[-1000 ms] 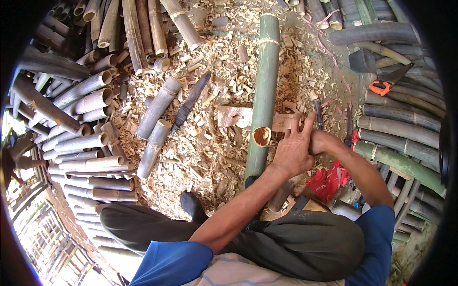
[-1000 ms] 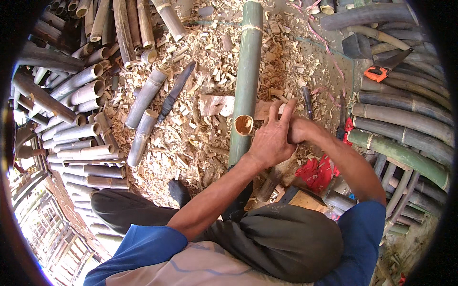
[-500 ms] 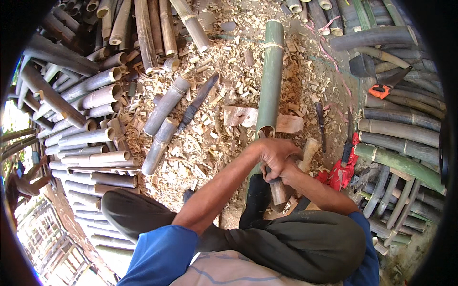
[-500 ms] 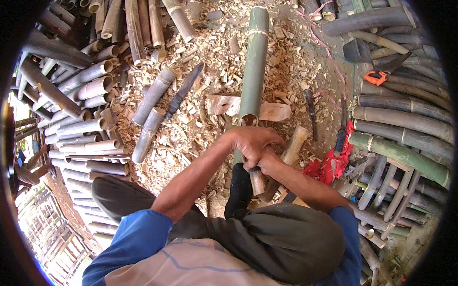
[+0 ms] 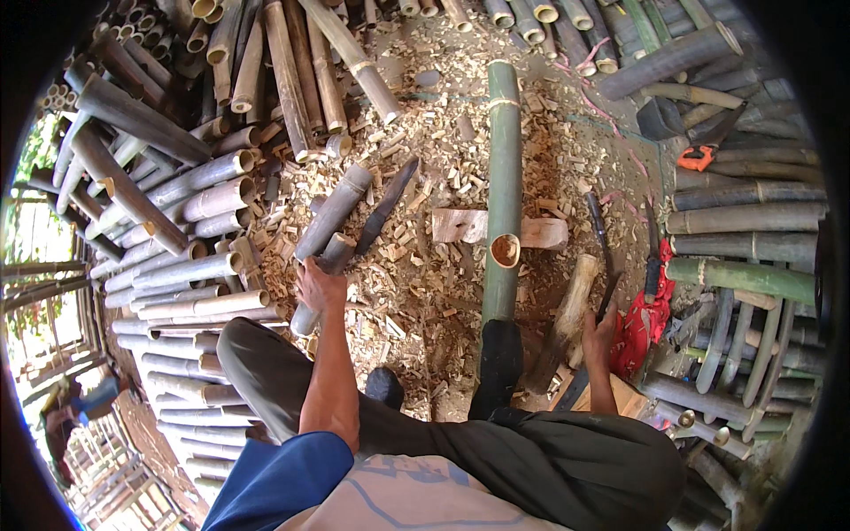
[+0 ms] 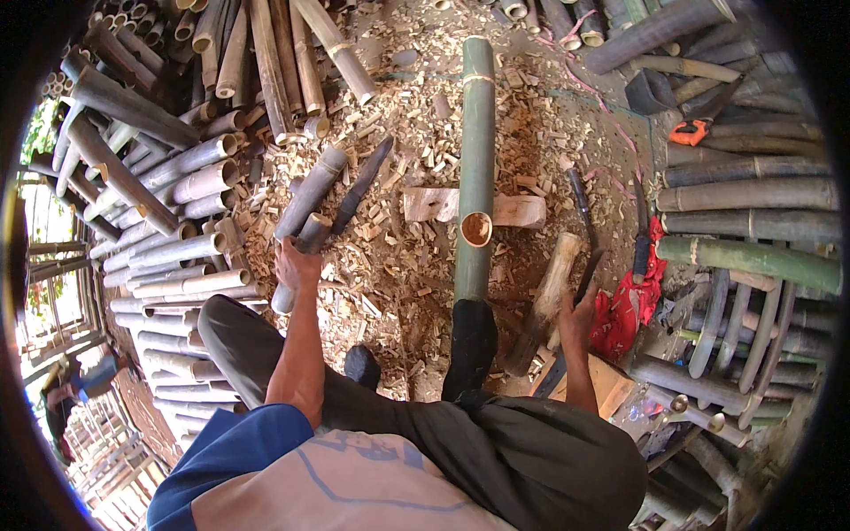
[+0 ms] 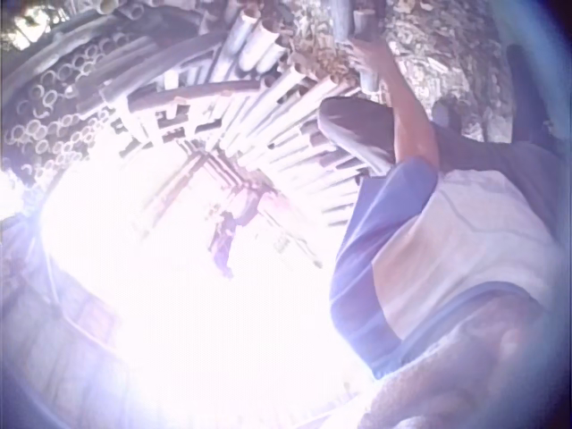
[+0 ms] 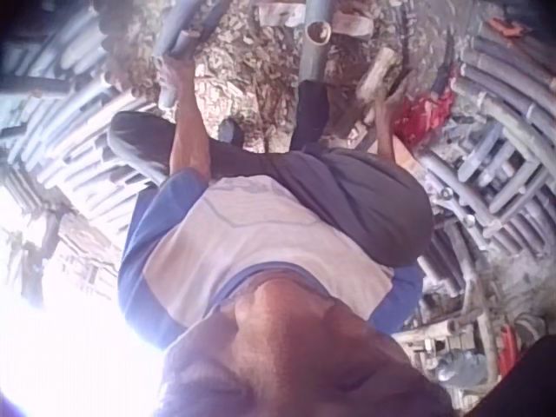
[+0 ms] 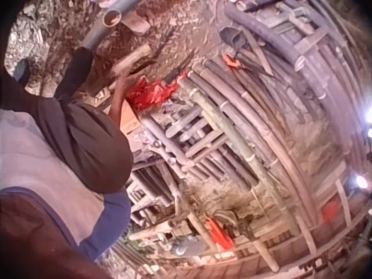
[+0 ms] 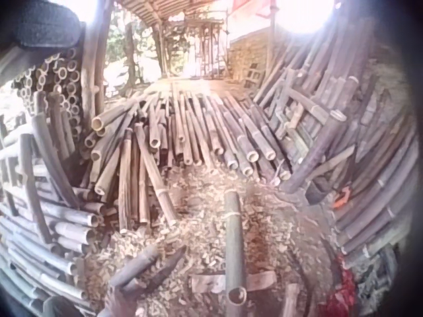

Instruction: The person carves a hole into a bamboo stalk using a knife and a wooden mallet, clears out the wood shavings, and inserts bamboo pieces to check the fit.

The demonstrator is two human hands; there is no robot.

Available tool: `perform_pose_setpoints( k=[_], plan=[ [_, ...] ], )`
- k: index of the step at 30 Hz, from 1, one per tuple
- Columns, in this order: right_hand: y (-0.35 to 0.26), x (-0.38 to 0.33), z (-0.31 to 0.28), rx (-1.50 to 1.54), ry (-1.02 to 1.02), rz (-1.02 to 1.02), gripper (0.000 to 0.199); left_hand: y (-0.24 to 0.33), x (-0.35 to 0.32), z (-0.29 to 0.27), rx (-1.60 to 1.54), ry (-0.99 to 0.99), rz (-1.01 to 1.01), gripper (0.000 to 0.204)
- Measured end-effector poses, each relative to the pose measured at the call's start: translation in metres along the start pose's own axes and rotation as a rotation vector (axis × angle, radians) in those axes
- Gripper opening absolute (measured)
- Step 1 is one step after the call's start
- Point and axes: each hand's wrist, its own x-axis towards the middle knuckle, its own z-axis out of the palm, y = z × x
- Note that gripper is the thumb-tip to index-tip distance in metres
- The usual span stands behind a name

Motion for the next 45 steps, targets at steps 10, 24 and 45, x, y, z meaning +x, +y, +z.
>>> perform_pose_setpoints(
  k=[10, 24, 45],
  plan=[
    [0.045, -0.035, 0.033, -0.240, -0.055, 0.322, 0.068, 0.113, -0.009, -0.082, -1.541, -1.194, 0.160, 0.082],
    [0.076, -0.031, 0.064, -0.293, 0.079, 0.366, 0.059, 0.277, -0.098, -0.105, -0.885, -1.061, 1.134, 0.075],
    [-0.308, 0.068, -0.156, -0.142, 0.143, -0.756, 0.050, 0.260, -0.100, -0.095, -0.791, -1.165, 1.289, 0.068]
  ],
)
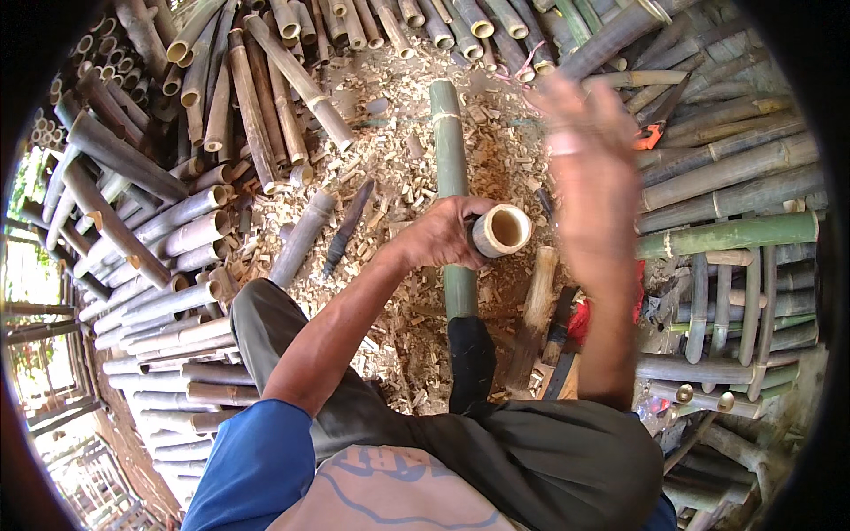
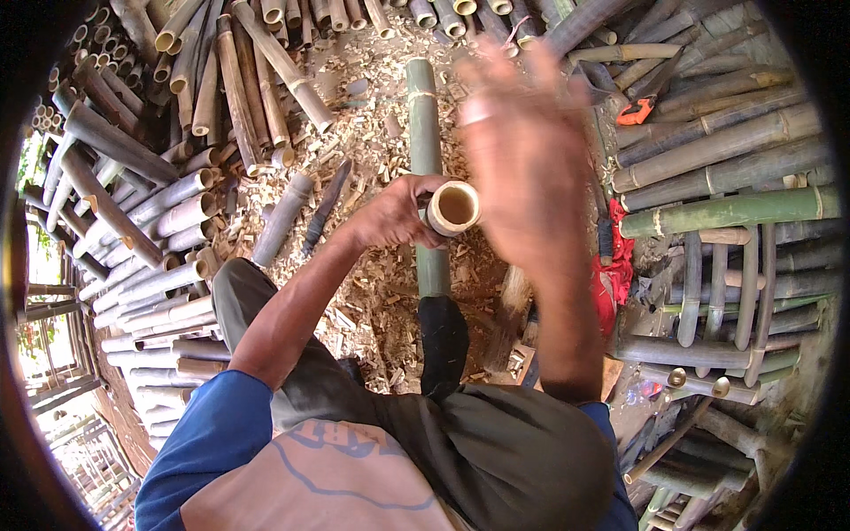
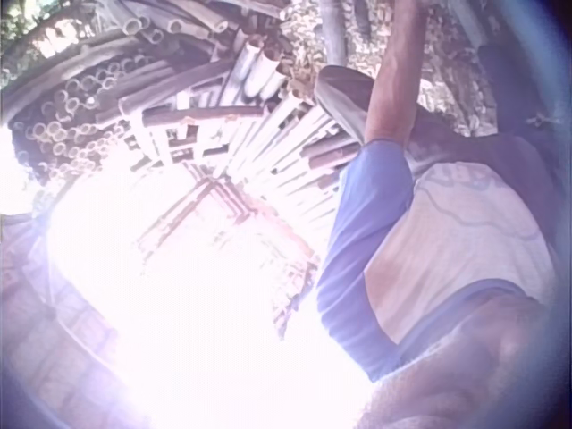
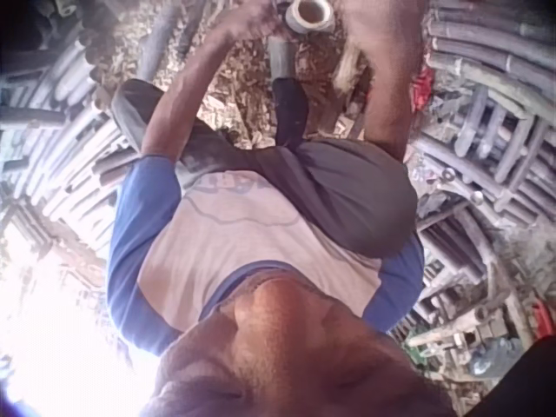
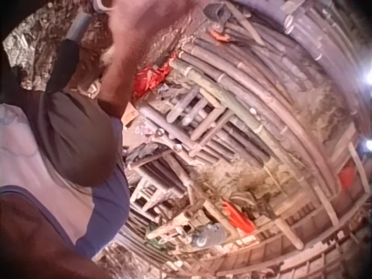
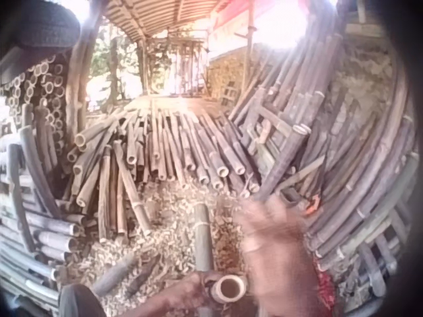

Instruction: The person carves a hole into a bamboo stalk using a knife and a wooden mallet, clears out the wood shavings, and inserts bamboo pieces to check the fit.

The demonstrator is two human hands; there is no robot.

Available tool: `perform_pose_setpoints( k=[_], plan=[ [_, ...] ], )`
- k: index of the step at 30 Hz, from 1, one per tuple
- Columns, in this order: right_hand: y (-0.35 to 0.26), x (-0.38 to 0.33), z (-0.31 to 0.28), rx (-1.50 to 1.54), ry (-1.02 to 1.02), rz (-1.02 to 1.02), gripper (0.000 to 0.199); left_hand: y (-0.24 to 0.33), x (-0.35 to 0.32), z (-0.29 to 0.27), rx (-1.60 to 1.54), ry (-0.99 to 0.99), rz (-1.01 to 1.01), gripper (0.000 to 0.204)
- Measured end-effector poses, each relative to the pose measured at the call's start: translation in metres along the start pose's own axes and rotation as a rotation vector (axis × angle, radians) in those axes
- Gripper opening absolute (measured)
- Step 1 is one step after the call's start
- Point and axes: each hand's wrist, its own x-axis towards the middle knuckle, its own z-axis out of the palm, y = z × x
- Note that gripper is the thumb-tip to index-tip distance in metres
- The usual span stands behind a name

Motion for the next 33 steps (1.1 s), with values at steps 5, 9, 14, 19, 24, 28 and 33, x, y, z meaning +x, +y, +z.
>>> perform_pose_setpoints(
  k=[5, 9, 14, 19, 24, 28, 33],
  plan=[
    [0.004, -0.009, 0.090, 0.090, -0.264, 0.123, 0.059, -0.005, 0.002, 0.014, -0.145, 0.023, -0.029, 0.074],
    [0.011, -0.012, 0.070, 0.718, -0.056, 0.242, 0.064, 0.022, -0.008, 0.011, 0.061, 0.061, -0.120, 0.068],
    [0.124, -0.125, 0.081, 0.158, -0.141, 0.809, 0.045, -0.003, -0.007, 0.015, -0.024, 0.091, 0.050, 0.070],
    [0.192, -0.274, 0.147, -0.083, -0.517, 0.936, 0.042, 0.009, -0.005, 0.027, -0.001, 0.185, -0.019, 0.103],
    [0.188, -0.309, 0.169, -0.067, -0.511, 1.001, 0.046, 0.005, -0.012, 0.051, 0.021, 0.439, 0.025, 0.116],
    [0.195, -0.323, 0.184, -0.080, -0.460, 1.125, 0.054, 0.013, -0.001, 0.062, 0.136, 0.388, -0.046, 0.086],
    [0.196, -0.312, 0.167, -0.041, -0.534, 1.137, 0.046, 0.023, -0.014, 0.066, 0.054, 0.334, -0.062, 0.052]
  ],
)
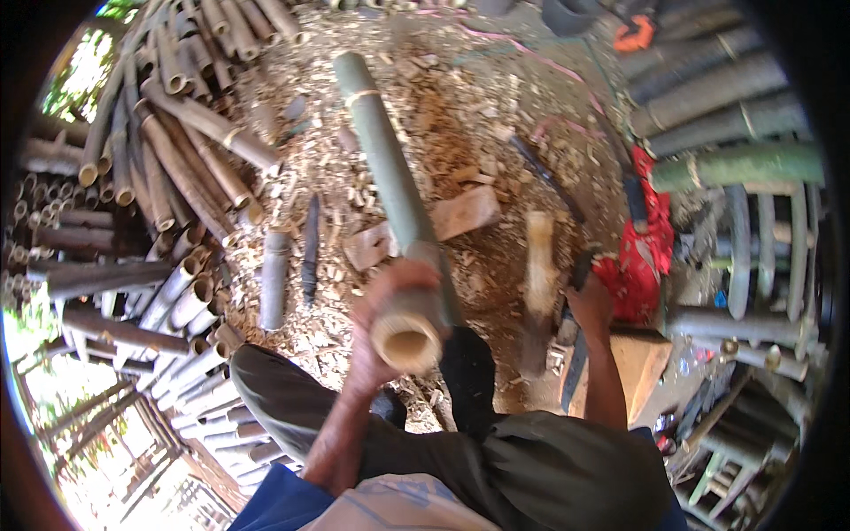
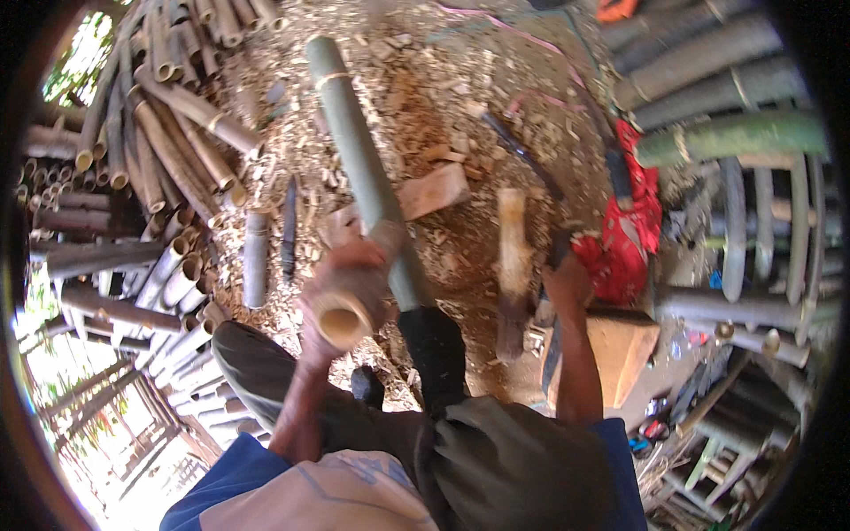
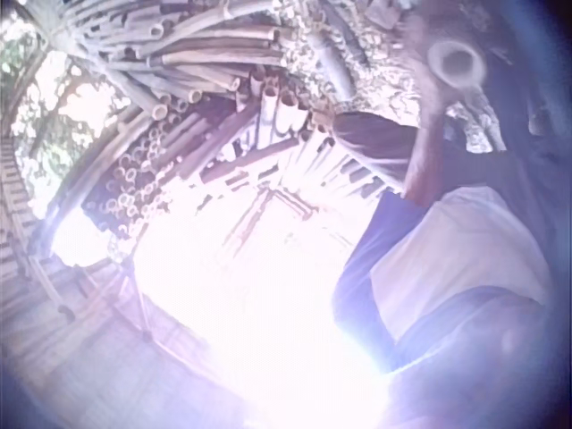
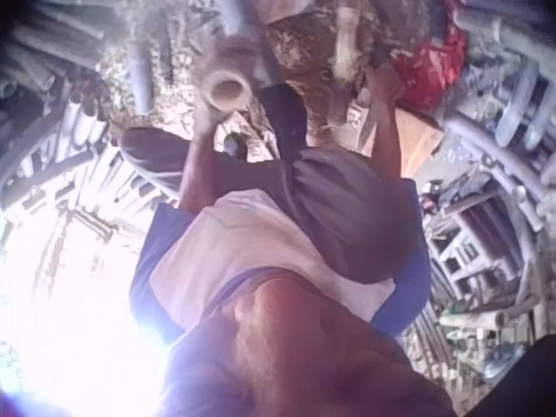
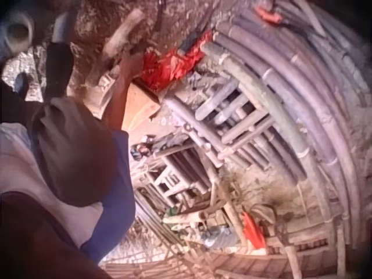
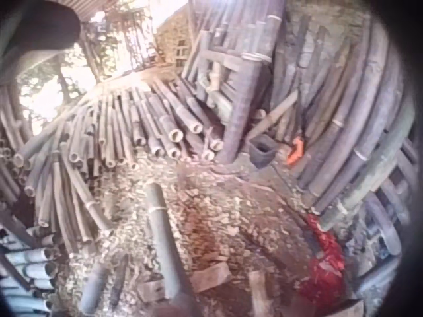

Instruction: The person carves a hole into a bamboo stalk using a knife and a wooden mallet, clears out the wood shavings, and inserts bamboo pieces to check the fit.

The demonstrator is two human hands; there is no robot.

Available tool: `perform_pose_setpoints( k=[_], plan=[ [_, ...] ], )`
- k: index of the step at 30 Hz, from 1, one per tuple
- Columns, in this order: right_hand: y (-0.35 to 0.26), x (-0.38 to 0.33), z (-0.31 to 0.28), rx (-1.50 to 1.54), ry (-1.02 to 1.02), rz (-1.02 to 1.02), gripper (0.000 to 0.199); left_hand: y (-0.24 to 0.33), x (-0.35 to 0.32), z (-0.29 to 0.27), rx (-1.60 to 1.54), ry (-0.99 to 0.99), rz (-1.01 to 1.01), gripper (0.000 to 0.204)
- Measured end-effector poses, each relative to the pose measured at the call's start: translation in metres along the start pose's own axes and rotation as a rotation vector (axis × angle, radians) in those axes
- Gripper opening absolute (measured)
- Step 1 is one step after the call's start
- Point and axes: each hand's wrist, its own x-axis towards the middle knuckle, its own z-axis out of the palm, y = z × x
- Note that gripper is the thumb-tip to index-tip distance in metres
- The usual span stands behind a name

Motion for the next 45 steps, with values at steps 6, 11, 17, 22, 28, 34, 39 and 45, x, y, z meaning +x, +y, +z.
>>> perform_pose_setpoints(
  k=[6, 11, 17, 22, 28, 34, 39, 45],
  plan=[
    [0.039, 0.021, -0.017, 0.499, 0.033, -0.086, 0.033, 0.035, -0.033, -0.034, -0.127, 0.340, -0.358, 0.051],
    [-0.098, -0.045, -0.110, 1.187, -0.312, 0.035, 0.048, -0.085, -0.087, -0.097, 0.691, 0.256, -0.835, 0.084],
    [-0.179, -0.094, -0.065, 1.264, -0.893, -0.175, 0.038, 0.007, -0.079, -0.023, 0.082, -0.248, -0.763, 0.089],
    [-0.212, -0.099, -0.031, 1.403, -1.340, 0.150, 0.027, 0.018, -0.103, -0.017, 0.589, -0.140, -0.724, 0.039],
    [-0.242, -0.105, -0.003, 1.702, -1.550, 0.490, 0.039, 0.039, -0.025, -0.077, 1.015, -0.491, -0.602, 0.018],
    [-0.235, -0.093, -0.009, 1.670, -1.487, 0.519, 0.036, 0.039, 0.014, -0.099, 0.801, -0.686, -0.518, 0.017],
    [-0.226, -0.082, -0.010, 1.504, -1.391, 0.398, 0.033, 0.033, -0.008, -0.074, 0.697, -0.650, -0.754, 0.024],
    [-0.221, -0.044, -0.026, 1.037, -1.298, 0.188, 0.032, 0.020, -0.055, 0.012, 0.425, -0.345, -1.009, 0.048]
  ],
)
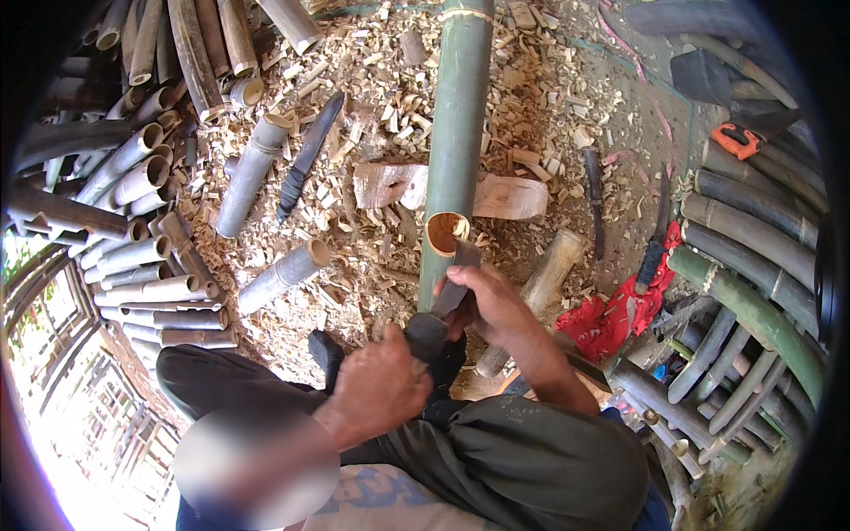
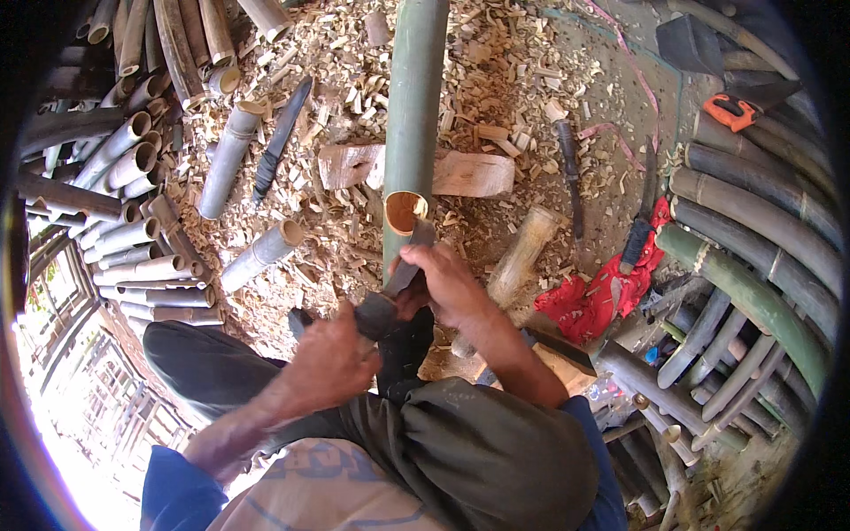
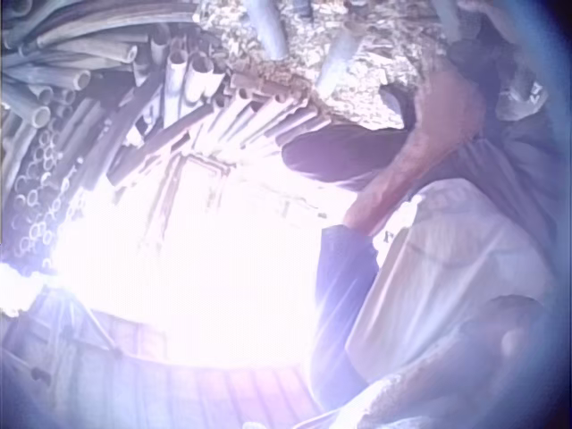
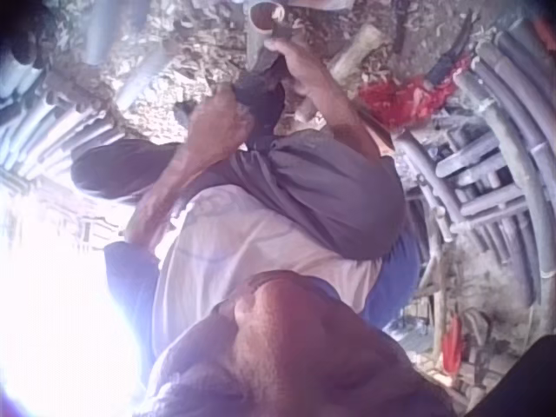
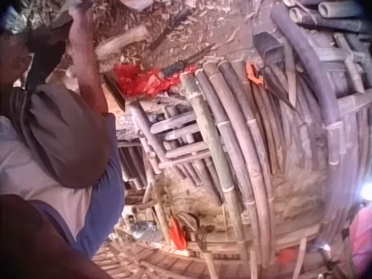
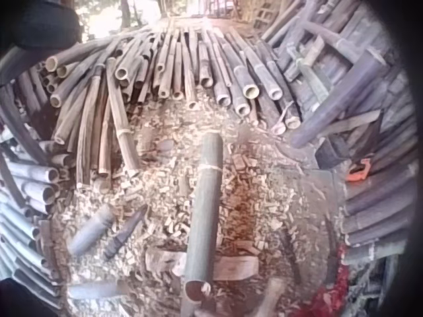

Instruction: The person carves a hole into a bamboo stalk using a knife and a wooden mallet, clears out the wood shavings, and inserts bamboo pieces to check the fit.

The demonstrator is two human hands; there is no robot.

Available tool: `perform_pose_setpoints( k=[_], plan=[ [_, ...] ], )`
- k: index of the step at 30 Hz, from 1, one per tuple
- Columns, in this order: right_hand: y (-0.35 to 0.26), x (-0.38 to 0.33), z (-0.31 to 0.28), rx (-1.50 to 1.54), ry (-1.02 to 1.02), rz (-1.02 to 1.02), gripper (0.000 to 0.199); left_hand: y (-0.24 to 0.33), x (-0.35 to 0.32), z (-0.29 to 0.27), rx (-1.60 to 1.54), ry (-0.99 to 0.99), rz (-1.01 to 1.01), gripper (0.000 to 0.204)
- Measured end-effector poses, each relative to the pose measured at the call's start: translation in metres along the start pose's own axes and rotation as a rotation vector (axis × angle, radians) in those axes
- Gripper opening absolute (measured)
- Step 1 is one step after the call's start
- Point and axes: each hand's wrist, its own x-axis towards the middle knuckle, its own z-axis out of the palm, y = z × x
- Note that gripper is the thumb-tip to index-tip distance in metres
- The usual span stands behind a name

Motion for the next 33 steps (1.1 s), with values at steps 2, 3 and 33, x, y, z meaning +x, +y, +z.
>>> perform_pose_setpoints(
  k=[2, 3, 33],
  plan=[
    [-0.014, 0.004, -0.010, -0.167, 0.034, -0.010, 0.033, 0.018, 0.006, 0.030, -0.173, 0.042, -0.070, 0.059],
    [-0.015, 0.006, -0.019, -0.231, 0.049, 0.031, 0.035, 0.024, 0.011, 0.041, -0.219, 0.052, -0.090, 0.061],
    [0.033, 0.052, 0.035, 0.987, -0.556, -0.285, 0.032, 0.050, 0.039, -0.109, 1.075, 0.376, 0.593, 0.012]
  ],
)
